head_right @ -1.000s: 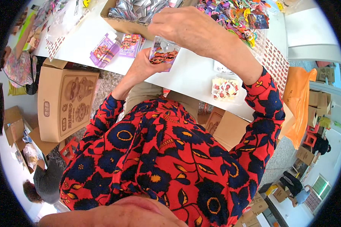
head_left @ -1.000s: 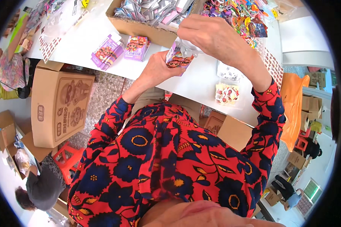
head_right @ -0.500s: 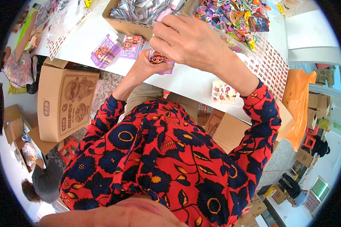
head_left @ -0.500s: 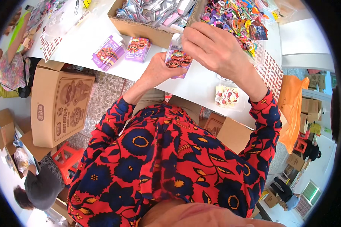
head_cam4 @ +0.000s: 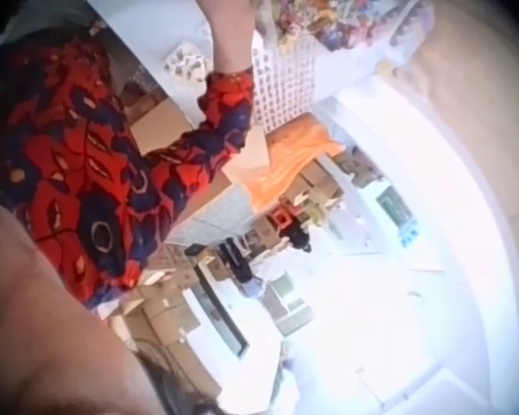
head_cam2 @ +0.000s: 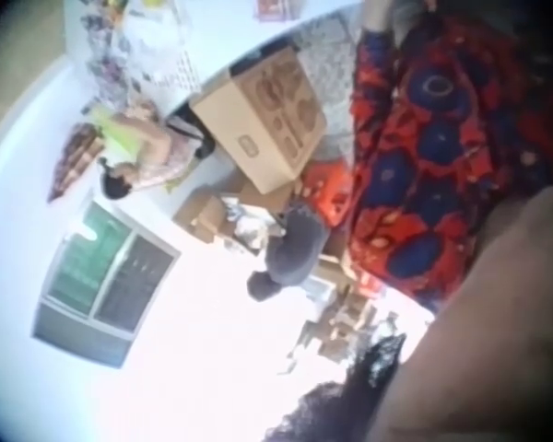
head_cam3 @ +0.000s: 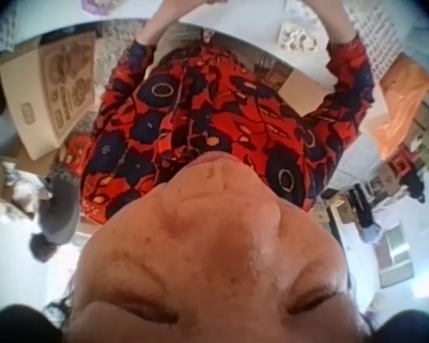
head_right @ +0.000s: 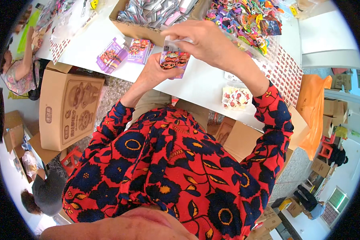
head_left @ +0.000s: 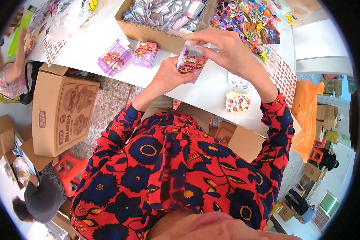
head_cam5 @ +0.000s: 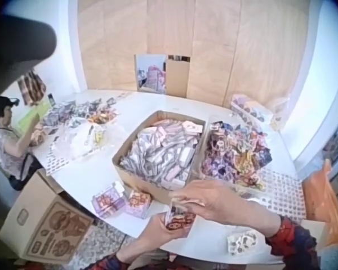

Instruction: Sorting and packing small snack packets into cardboard boxes and plastic containers.

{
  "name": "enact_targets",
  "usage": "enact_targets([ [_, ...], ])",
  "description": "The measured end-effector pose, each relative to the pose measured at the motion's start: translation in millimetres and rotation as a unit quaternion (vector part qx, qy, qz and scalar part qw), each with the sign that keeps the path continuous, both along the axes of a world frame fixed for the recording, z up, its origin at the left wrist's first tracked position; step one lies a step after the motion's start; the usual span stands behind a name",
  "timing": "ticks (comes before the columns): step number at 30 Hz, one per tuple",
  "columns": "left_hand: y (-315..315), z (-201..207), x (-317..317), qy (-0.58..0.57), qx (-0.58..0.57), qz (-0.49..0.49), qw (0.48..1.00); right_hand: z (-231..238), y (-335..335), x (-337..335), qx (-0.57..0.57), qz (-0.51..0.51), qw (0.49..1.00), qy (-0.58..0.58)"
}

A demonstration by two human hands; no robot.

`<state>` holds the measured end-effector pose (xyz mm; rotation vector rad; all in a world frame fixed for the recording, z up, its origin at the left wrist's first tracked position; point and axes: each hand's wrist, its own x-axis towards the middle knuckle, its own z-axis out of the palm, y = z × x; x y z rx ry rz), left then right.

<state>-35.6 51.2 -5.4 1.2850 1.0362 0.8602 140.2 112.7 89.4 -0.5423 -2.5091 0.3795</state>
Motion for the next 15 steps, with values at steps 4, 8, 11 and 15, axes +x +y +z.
enact_targets([
  [4, 3, -1, -4, -0.008, -0.018, -0.014, 1.0, 9, -2, 2, -0.16, -0.057, 0.985, 0.027],
  [8, 1, 4, -7, -0.043, -0.035, 0.002, 0.998, 4, 0, 17, -0.15, -0.117, 0.98, 0.058],
  [11, 4, 2, -10, -0.032, -0.027, -0.007, 0.999, 1, 2, 31, -0.158, -0.143, 0.974, 0.074],
  [15, 7, 1, -8, -0.071, -0.04, -0.006, 0.997, -3, -3, 39, -0.183, -0.162, 0.968, 0.06],
])
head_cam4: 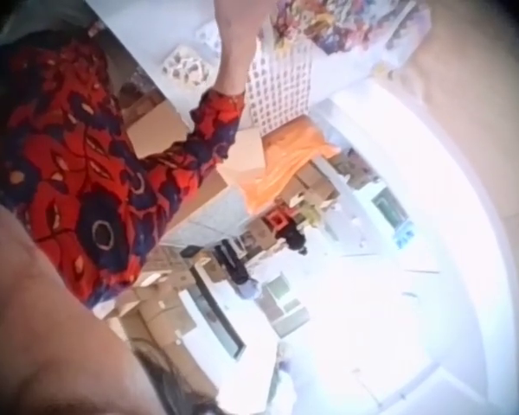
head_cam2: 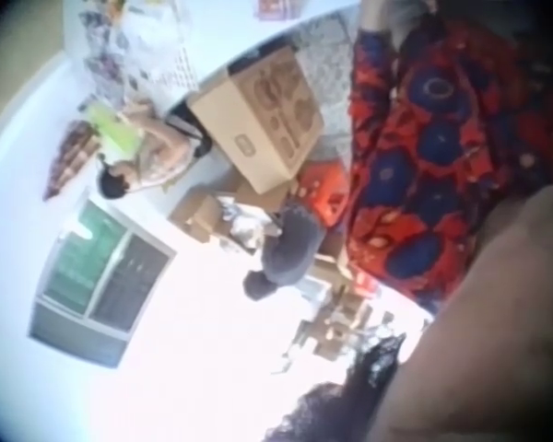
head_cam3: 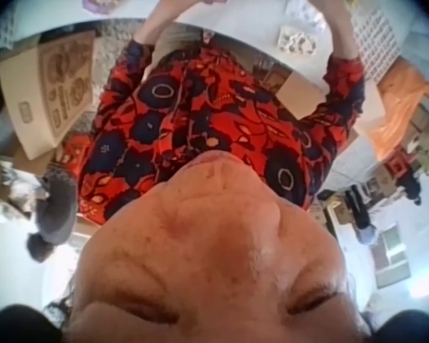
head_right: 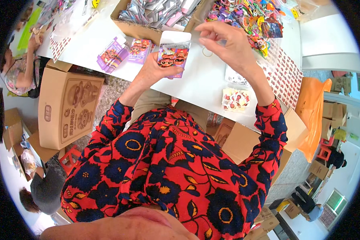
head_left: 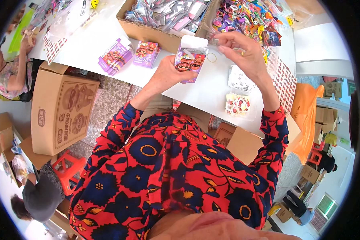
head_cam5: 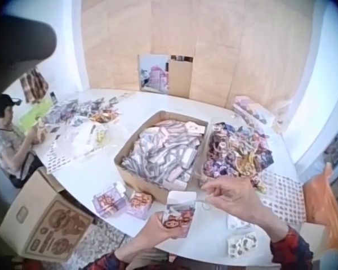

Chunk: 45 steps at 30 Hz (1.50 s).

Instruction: Sorting and packing small snack packets into cardboard boxes and plastic containers.

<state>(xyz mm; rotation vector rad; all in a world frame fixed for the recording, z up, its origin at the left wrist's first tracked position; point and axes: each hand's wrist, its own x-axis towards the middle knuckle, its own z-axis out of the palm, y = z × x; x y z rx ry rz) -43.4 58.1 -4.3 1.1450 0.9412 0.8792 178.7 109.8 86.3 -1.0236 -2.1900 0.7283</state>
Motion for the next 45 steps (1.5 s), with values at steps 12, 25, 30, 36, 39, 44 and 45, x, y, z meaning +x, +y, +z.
enact_targets([
  [12, -1, 4, 8, -0.002, -0.001, 0.004, 1.0, -13, -8, 0, 0.111, 0.124, 0.986, -0.019],
  [25, 4, -13, 4, 0.014, -0.026, -0.01, 1.0, -30, 71, 96, -0.14, -0.125, 0.98, -0.071],
  [30, 3, -13, 6, -0.005, -0.041, -0.02, 0.999, -37, 146, 131, -0.124, -0.205, 0.97, 0.045],
  [36, 3, -10, 9, -0.003, -0.058, -0.042, 0.997, -21, 224, 157, -0.052, -0.355, 0.9, 0.249],
  [39, 0, -11, 5, -0.007, -0.058, -0.03, 0.998, -48, 204, 152, -0.105, -0.312, 0.911, 0.248],
  [44, -3, -14, 5, 0.009, -0.062, -0.056, 0.996, -98, 171, 165, -0.037, -0.288, 0.956, 0.049],
  [45, -3, -14, 6, 0.006, -0.056, -0.059, 0.997, -104, 168, 168, -0.043, -0.292, 0.954, 0.048],
])
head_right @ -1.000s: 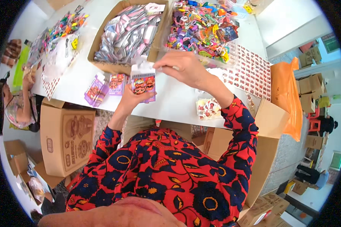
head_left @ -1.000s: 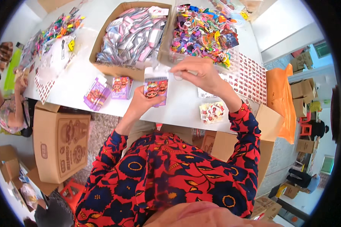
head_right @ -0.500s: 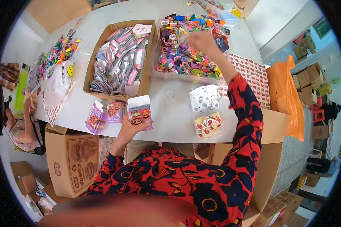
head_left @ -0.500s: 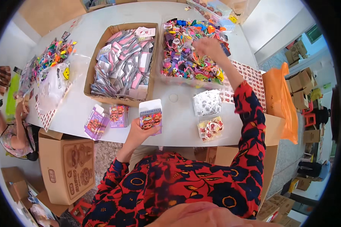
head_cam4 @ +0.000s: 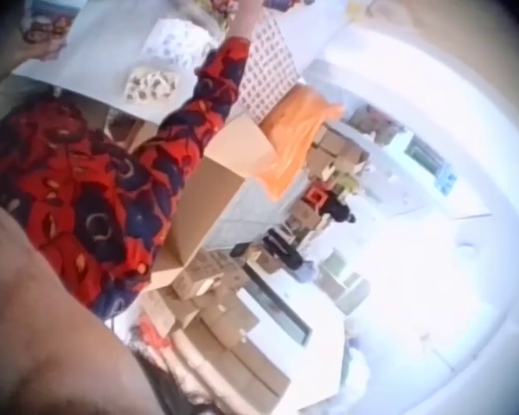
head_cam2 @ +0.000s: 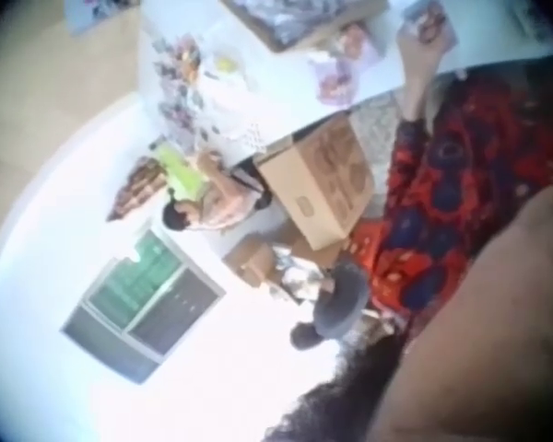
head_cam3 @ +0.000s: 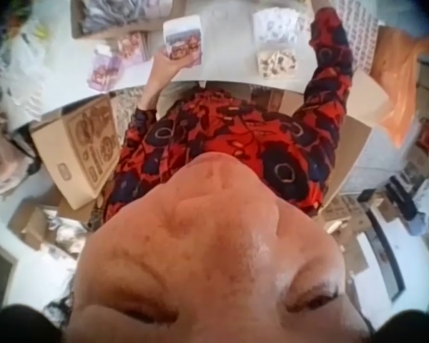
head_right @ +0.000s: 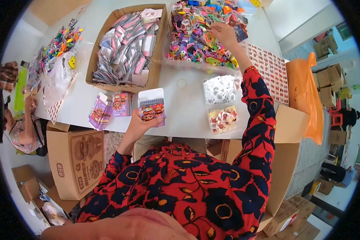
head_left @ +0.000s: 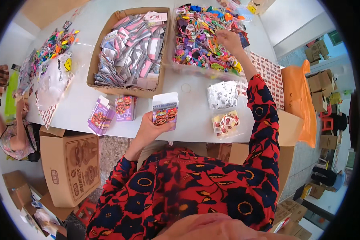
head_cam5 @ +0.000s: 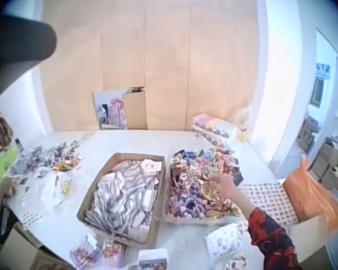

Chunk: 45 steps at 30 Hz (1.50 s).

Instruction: Sorting and packing small snack packets into cardboard boxes and plastic containers.

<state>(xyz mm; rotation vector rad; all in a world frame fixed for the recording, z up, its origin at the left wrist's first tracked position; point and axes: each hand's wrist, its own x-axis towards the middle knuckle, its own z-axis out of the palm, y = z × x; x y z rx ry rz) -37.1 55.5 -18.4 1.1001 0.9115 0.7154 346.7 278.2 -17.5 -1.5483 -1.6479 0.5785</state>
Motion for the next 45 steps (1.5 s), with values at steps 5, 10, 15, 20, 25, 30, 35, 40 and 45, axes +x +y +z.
enact_targets([
  [5, 0, 10, 5, 0.003, -0.013, -0.001, 1.0, -7, -13, -10, 0.041, 0.075, 0.975, -0.204],
  [10, -4, 8, 4, -0.008, -0.036, 0.01, 0.999, -13, -22, -15, -0.012, 0.104, 0.935, -0.34],
  [15, 0, 9, 7, 0.003, -0.024, 0.003, 1.0, -23, -22, -8, -0.01, 0.129, 0.935, -0.331],
  [20, 3, 8, 10, 0.019, -0.01, 0.011, 1.0, -16, -29, -12, -0.053, 0.05, 0.936, -0.345],
  [25, 1, 9, 11, 0.033, 0.013, 0.002, 0.999, -20, -39, -5, -0.015, 0.066, 0.939, -0.337],
  [30, 2, 11, 11, 0.029, 0.031, 0.023, 0.999, -2, -53, -16, 0.04, 0.043, 0.918, -0.392],
  [35, 3, 16, 14, 0.023, 0.054, 0.037, 0.998, 48, -83, -70, 0.308, 0.182, 0.928, 0.099],
  [40, -3, 11, 18, 0.056, 0.089, 0.034, 0.994, 128, -168, -135, 0.391, 0.291, 0.837, -0.248],
  [45, -12, 21, 18, 0.084, 0.138, 0.04, 0.986, 122, -196, -159, 0.486, 0.335, 0.749, -0.301],
])
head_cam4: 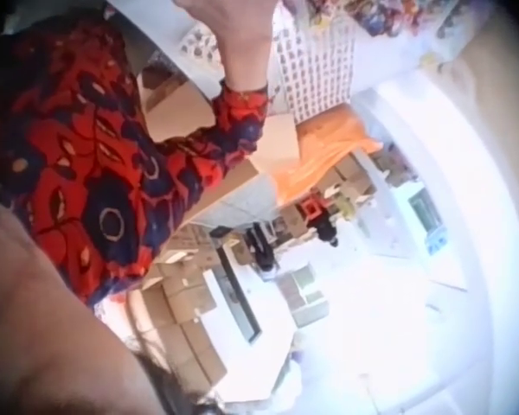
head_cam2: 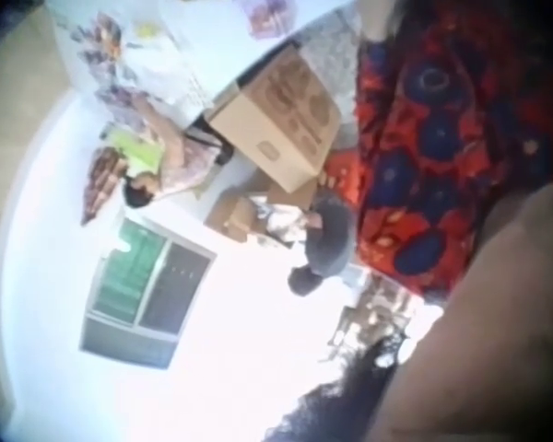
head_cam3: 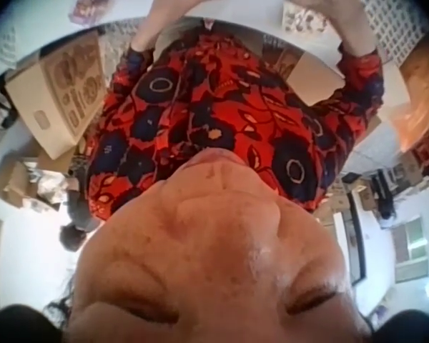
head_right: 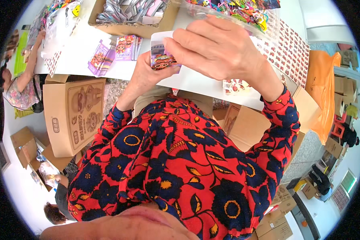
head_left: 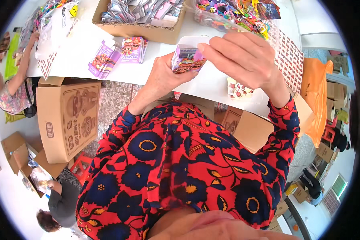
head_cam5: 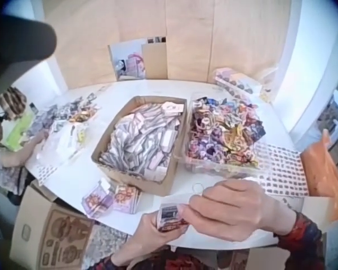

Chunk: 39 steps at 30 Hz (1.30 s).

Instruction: Sorting and packing small snack packets into cardboard boxes and plastic containers.

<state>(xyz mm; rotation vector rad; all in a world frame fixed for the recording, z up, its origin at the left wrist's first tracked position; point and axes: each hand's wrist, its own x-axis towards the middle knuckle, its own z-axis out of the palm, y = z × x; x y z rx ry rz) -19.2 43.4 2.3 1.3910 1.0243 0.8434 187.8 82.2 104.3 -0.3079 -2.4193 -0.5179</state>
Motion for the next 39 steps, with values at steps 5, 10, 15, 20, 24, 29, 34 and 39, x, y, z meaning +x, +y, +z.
enact_targets([
  [5, -7, 10, -2, 0.007, 0.019, -0.003, 1.0, -10, -9, -10, 0.017, 0.017, 1.0, -0.013],
  [10, -12, 11, -5, 0.029, 0.046, 0.012, 0.998, 1, -6, -12, 0.048, 0.011, 0.998, -0.025],
  [15, -14, 17, -5, 0.028, 0.049, 0.013, 0.998, -10, -15, -19, 0.049, 0.012, 0.998, -0.039],
  [20, -14, 10, -7, 0.027, 0.043, 0.011, 0.999, -14, -17, -28, -0.143, 0.023, 0.989, -0.009],
  [24, -17, 11, -8, -0.036, 0.024, 0.026, 0.999, -14, -23, -28, -0.309, 0.001, 0.948, 0.071],
  [29, -17, 7, -10, -0.014, 0.086, 0.044, 0.995, -8, -40, -9, -0.298, -0.112, 0.944, 0.088],
  [34, -17, 8, -8, 0.085, 0.146, 0.036, 0.985, -11, -58, -4, -0.483, -0.083, 0.865, 0.11],
  [39, -21, 2, -14, -0.064, 0.04, 0.069, 0.995, -42, -43, 62, -0.514, -0.243, 0.763, 0.308],
])
